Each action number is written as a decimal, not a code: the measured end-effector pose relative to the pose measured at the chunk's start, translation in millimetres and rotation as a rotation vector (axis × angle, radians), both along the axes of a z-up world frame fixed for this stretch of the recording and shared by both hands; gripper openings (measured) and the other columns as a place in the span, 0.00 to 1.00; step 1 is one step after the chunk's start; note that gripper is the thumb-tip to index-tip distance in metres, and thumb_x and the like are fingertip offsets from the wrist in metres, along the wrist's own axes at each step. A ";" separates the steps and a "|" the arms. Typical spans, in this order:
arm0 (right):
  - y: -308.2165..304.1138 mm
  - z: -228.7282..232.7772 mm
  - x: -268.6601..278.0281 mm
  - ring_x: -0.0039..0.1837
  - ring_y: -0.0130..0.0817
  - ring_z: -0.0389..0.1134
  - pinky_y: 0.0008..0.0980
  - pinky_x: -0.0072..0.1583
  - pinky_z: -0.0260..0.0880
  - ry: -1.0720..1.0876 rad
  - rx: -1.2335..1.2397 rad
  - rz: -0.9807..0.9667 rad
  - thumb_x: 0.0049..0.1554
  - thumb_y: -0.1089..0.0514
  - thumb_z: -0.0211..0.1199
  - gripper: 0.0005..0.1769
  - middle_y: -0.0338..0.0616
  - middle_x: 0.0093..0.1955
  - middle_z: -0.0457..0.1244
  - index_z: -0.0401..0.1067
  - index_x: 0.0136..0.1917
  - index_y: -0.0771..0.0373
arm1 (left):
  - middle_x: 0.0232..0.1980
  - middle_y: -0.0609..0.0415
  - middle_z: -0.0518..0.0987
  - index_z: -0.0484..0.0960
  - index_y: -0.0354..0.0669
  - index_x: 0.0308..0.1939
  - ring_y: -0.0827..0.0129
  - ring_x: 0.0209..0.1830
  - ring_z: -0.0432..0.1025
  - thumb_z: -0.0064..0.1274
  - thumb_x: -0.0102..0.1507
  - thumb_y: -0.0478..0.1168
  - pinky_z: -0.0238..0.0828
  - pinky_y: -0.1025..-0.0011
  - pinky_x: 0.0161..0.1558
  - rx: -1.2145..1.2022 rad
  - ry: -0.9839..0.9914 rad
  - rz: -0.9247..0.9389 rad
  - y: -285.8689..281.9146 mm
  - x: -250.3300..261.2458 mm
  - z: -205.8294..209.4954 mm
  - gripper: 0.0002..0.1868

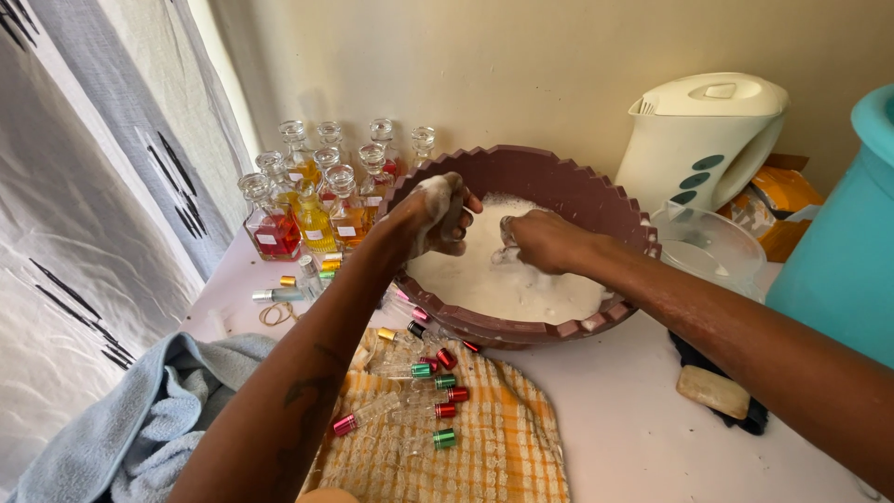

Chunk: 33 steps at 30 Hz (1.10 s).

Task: The person washes small perfume bottles in a basin filled with soapy water. The person scrubs the bottles with a sponge, rinses them in the water, and sets them aside near a collection of larger perfume bottles.

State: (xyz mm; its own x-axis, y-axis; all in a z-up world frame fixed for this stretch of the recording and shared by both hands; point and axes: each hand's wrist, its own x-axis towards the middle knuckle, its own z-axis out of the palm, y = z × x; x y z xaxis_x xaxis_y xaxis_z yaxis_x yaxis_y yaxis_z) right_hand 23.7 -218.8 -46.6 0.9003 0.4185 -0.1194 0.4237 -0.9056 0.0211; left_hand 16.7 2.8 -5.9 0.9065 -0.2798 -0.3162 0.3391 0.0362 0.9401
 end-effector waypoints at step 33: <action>-25.4 -39.5 63.2 0.69 0.69 0.67 0.61 0.68 0.68 0.198 0.658 0.177 0.49 0.62 0.72 0.36 0.73 0.66 0.68 0.74 0.69 0.77 | 0.29 0.53 0.78 0.87 0.38 0.40 0.67 0.34 0.72 0.47 0.59 0.47 0.66 0.71 0.38 0.679 -0.561 -0.590 -26.9 77.3 -96.7 0.19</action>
State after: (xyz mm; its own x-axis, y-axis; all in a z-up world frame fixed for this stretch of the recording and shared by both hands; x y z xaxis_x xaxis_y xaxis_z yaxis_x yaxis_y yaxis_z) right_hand 86.9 -244.2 -86.1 0.7996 0.5981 0.0539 0.5048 -0.6208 -0.5998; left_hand 94.0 -24.1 -102.6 0.7491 -0.6453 -0.1496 -0.3577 -0.5841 0.7286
